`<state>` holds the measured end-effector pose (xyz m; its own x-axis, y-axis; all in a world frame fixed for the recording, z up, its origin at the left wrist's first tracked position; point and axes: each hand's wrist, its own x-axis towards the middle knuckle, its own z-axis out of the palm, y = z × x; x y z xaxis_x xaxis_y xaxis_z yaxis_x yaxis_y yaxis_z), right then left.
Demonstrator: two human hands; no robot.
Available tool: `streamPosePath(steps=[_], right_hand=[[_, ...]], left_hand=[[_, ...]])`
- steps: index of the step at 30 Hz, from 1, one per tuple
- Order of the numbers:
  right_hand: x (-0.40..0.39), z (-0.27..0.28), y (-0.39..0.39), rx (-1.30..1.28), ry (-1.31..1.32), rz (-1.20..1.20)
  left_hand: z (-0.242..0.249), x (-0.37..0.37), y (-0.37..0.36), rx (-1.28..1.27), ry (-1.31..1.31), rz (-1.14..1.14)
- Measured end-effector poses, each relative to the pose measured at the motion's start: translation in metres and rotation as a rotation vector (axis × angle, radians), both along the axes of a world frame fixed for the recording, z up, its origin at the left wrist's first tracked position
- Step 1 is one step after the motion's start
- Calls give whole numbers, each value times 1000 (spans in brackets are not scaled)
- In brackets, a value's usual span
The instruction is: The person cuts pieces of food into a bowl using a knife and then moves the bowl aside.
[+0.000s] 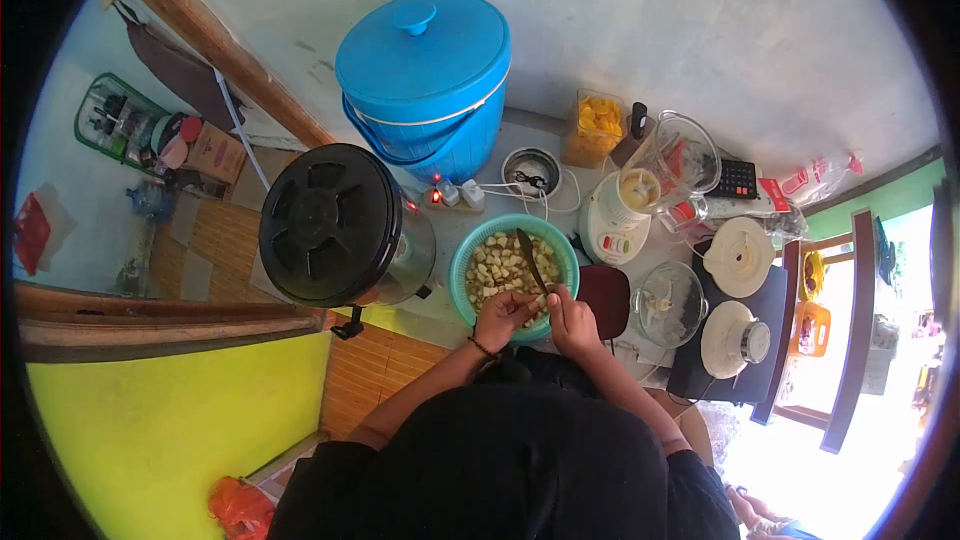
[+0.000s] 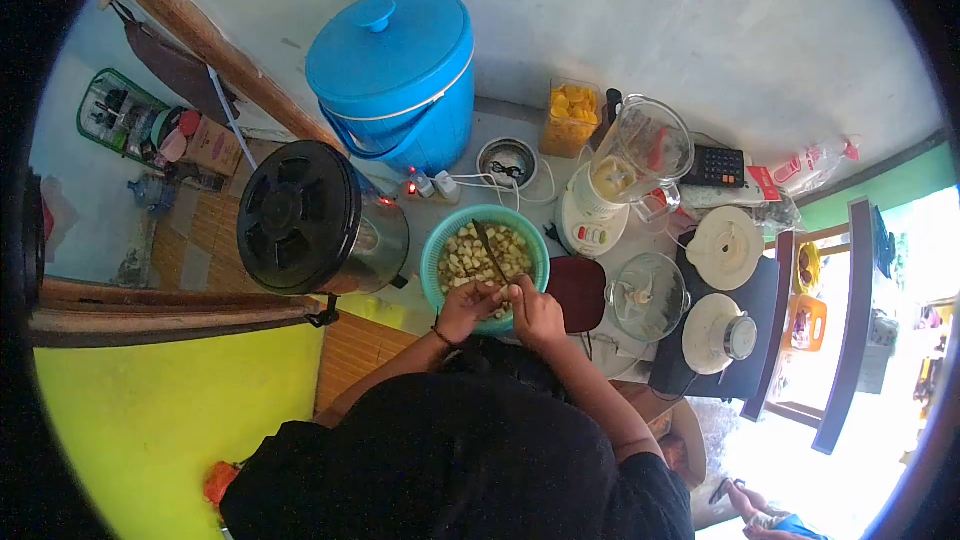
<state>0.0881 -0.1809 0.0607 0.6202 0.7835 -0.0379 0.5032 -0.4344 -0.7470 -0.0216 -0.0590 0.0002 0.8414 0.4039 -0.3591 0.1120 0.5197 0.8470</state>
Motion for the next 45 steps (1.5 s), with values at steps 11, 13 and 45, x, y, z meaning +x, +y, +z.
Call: streamPosePath(steps=[11,13,45], right_hand=[[-4,-1,24,-48,-199,-24],[-6,-3,26,-38,-256,-39],[-7,14,18,-138,-200,156]], left_hand=[[24,-3,1,-139,-6,129],[20,-5,-2,69,-74,146],[20,-4,9,-71,47,303]])
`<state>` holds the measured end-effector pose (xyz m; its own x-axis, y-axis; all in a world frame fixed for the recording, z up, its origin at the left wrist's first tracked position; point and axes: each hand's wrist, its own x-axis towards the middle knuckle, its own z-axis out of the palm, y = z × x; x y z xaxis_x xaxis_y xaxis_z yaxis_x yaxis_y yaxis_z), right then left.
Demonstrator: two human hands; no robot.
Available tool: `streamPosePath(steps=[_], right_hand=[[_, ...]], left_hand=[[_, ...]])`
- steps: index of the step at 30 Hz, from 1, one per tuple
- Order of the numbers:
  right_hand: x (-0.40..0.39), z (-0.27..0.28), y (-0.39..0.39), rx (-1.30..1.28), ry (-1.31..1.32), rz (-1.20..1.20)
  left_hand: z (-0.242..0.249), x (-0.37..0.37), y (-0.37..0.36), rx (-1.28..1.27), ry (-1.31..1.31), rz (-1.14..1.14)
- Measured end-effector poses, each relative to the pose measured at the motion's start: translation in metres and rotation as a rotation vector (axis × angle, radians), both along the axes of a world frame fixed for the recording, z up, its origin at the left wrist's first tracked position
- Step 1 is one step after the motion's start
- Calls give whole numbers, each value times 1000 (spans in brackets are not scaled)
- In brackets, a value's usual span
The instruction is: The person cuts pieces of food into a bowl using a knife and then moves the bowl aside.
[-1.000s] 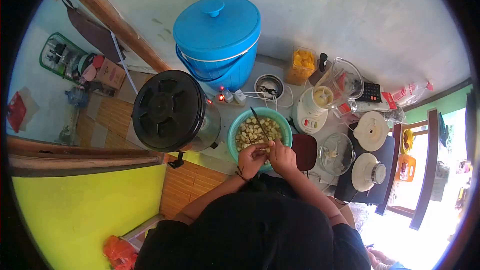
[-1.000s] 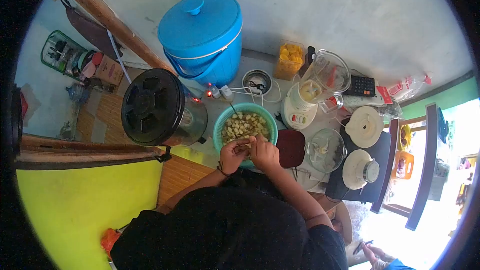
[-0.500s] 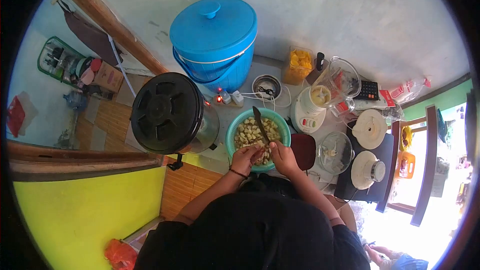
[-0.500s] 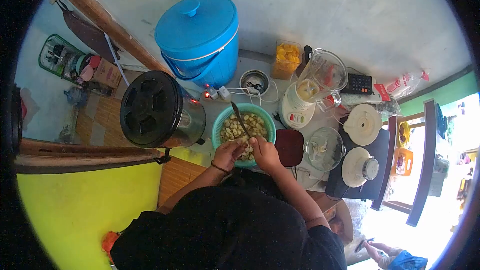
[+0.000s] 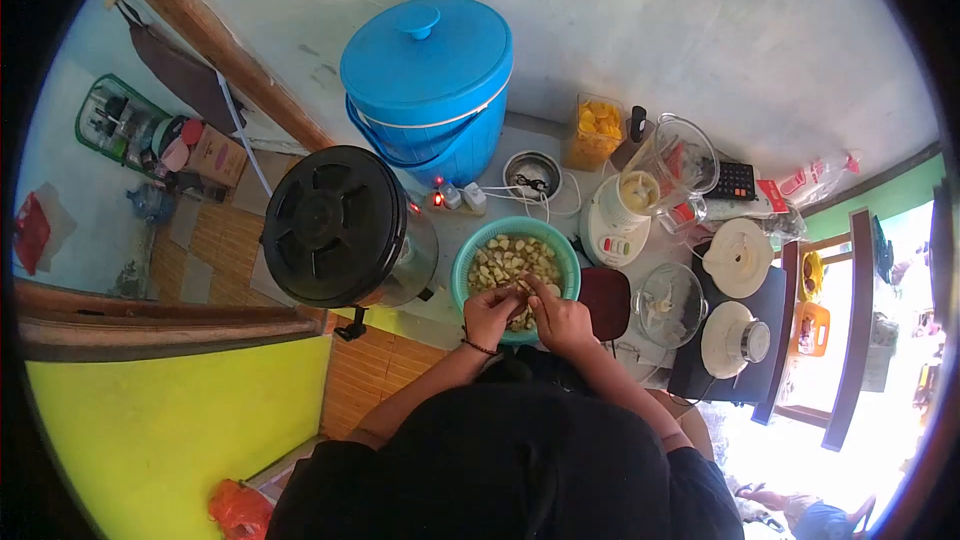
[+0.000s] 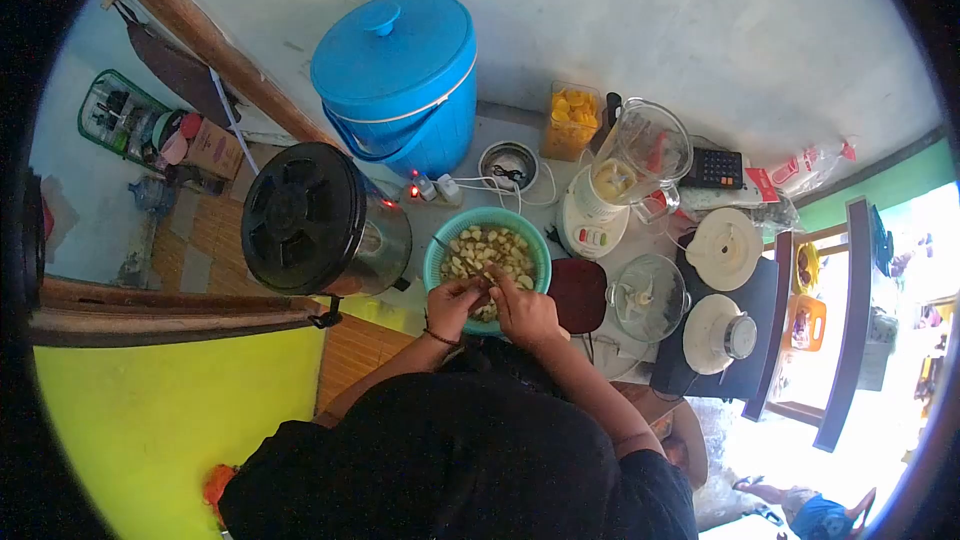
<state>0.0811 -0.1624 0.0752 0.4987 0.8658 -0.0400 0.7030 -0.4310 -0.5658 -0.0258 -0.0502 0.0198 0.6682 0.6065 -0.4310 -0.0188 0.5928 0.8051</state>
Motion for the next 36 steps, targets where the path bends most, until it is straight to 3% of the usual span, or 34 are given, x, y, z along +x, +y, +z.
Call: streamPosePath(steps=[8,21,24,30,33,36], right_hand=[[0,-11,1,19,-26,-61],[-1,-8,5,-47,148,-106],[5,-23,2,65,248,-93],[20,-10,0,140,993,-223],[15,-15,0,169,863,-232],[19,-12,-4,191,1066,-207]], left_hand=[[22,4,-4,76,105,-42],[12,-3,-2,71,162,-105],[3,-4,2,43,104,-129],[2,-7,11,-155,44,-180],[7,-5,10,-267,14,-143],[-5,-8,8,-446,-110,-135]])
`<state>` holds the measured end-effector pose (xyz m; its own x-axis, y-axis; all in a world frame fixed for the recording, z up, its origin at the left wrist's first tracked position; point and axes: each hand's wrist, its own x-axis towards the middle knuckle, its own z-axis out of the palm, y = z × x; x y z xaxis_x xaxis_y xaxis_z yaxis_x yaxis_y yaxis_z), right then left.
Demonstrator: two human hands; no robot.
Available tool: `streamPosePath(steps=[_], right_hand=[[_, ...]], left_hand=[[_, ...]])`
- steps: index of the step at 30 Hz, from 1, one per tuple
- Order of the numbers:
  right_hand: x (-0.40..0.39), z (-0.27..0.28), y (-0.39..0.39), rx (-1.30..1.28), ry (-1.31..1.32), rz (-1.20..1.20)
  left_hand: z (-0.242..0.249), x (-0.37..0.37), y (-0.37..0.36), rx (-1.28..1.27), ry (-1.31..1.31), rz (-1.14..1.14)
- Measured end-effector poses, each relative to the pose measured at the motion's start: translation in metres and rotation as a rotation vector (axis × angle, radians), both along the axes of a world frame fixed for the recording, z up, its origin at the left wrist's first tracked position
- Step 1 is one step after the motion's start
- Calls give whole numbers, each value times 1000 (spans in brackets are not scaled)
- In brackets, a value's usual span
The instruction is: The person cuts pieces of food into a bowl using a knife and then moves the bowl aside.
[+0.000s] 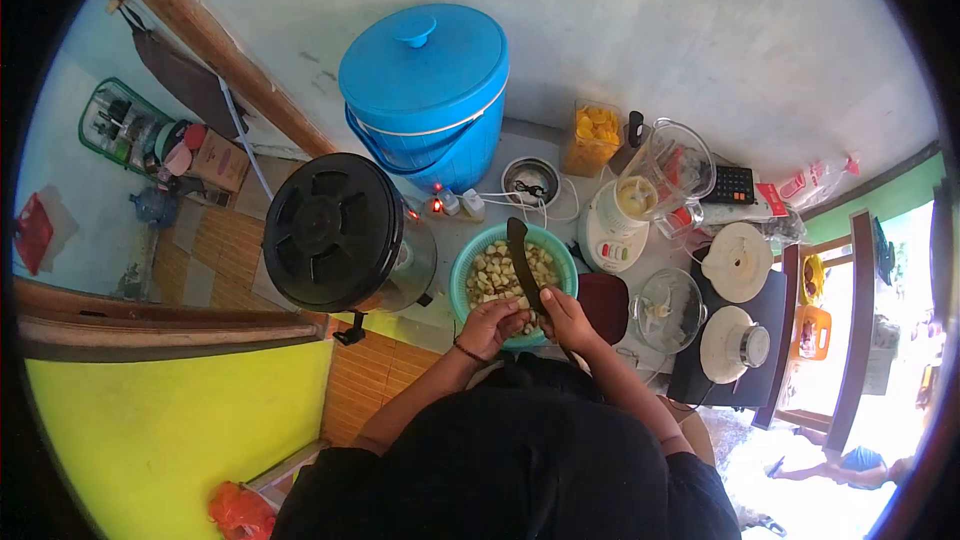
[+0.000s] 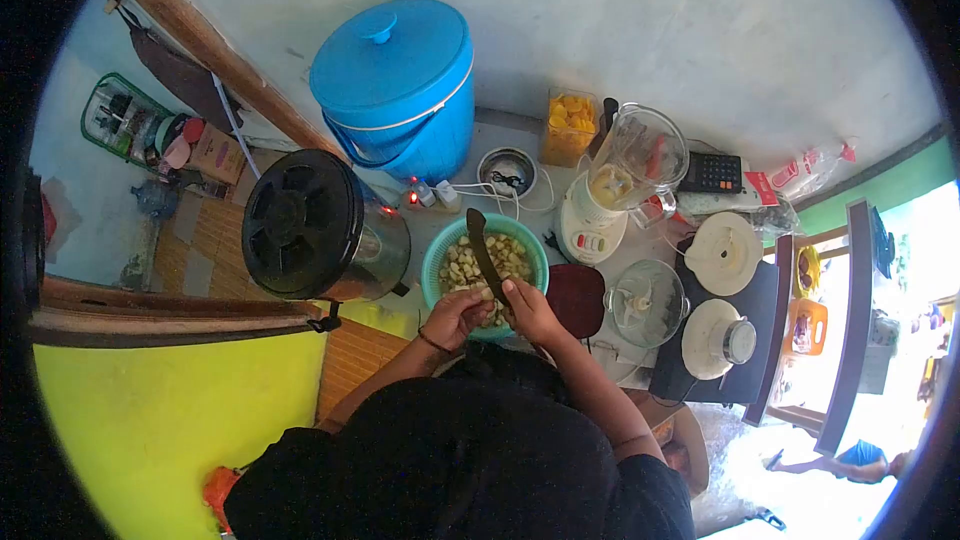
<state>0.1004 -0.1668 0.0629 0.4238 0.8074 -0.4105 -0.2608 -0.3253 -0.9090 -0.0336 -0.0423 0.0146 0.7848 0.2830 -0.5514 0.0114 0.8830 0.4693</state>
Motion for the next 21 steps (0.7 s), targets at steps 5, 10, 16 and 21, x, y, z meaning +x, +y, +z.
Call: streamPosePath(steps=[5,10,16,21], right_hand=[[-3,-15,-3,-65,-333,28],[-14,3,-1,-32,-617,45],[-16,14,1,-71,-709,116],[-17,7,-1,-91,-807,132]], left_hand=[[-4,-6,3,-84,-90,-46],[6,3,4,8,-4,77],[10,9,1,167,47,141],[8,11,-4,266,48,180]])
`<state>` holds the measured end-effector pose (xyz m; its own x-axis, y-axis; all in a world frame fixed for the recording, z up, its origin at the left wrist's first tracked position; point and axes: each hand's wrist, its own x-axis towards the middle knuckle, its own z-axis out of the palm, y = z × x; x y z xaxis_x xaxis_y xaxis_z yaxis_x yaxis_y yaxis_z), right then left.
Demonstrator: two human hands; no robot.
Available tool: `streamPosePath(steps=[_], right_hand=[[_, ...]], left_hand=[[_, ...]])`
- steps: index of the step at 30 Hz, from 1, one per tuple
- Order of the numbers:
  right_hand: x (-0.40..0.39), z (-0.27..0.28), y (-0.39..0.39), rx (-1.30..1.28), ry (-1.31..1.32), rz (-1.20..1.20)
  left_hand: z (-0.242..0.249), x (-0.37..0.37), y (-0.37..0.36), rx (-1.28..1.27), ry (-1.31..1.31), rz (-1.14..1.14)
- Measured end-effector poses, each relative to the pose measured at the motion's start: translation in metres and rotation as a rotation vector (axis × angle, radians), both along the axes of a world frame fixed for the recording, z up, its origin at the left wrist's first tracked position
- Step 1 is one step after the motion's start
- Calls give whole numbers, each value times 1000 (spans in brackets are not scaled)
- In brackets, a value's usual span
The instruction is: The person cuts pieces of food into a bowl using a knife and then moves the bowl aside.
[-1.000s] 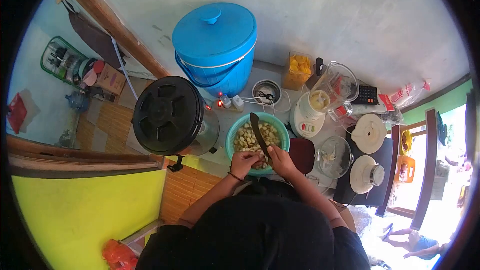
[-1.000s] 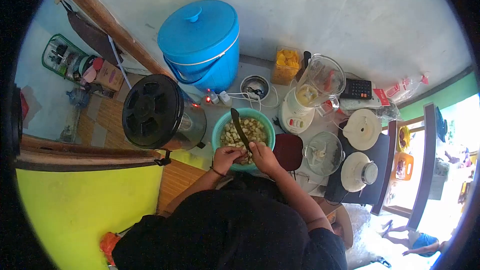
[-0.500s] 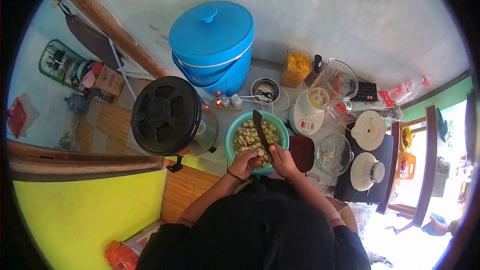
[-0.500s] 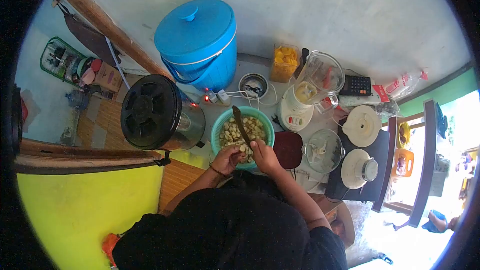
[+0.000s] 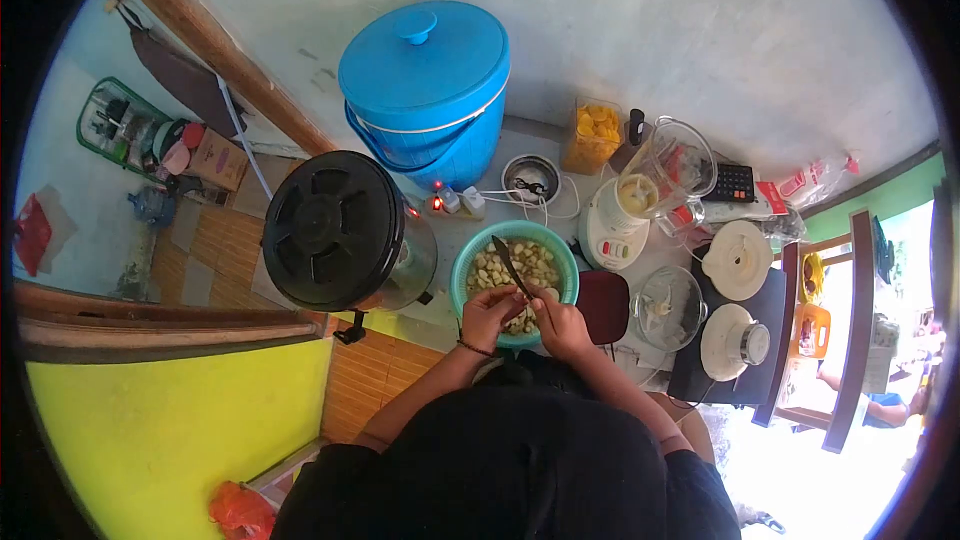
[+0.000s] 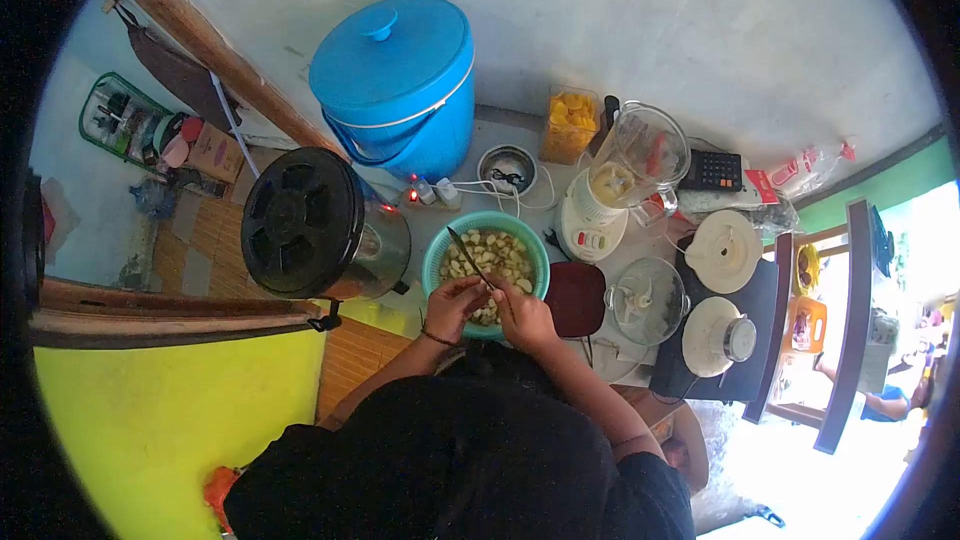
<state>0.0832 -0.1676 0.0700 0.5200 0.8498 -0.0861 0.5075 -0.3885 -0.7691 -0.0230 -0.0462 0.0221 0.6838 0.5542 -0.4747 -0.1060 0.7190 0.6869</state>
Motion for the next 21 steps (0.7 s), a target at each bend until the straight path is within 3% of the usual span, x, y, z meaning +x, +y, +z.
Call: streamPosePath(steps=[9,14,17,21], right_hand=[[-2,-4,2,37,-49,-1],[-4,-2,4,-11,-199,28],[-6,-2,6,-82,-280,31],[-7,-19,6,-83,-351,16]], left_hand=[[-3,-4,-1,196,117,-69],[-2,-6,-4,305,144,-82],[4,-5,-9,246,136,-43],[-3,-9,-10,305,238,-201]])
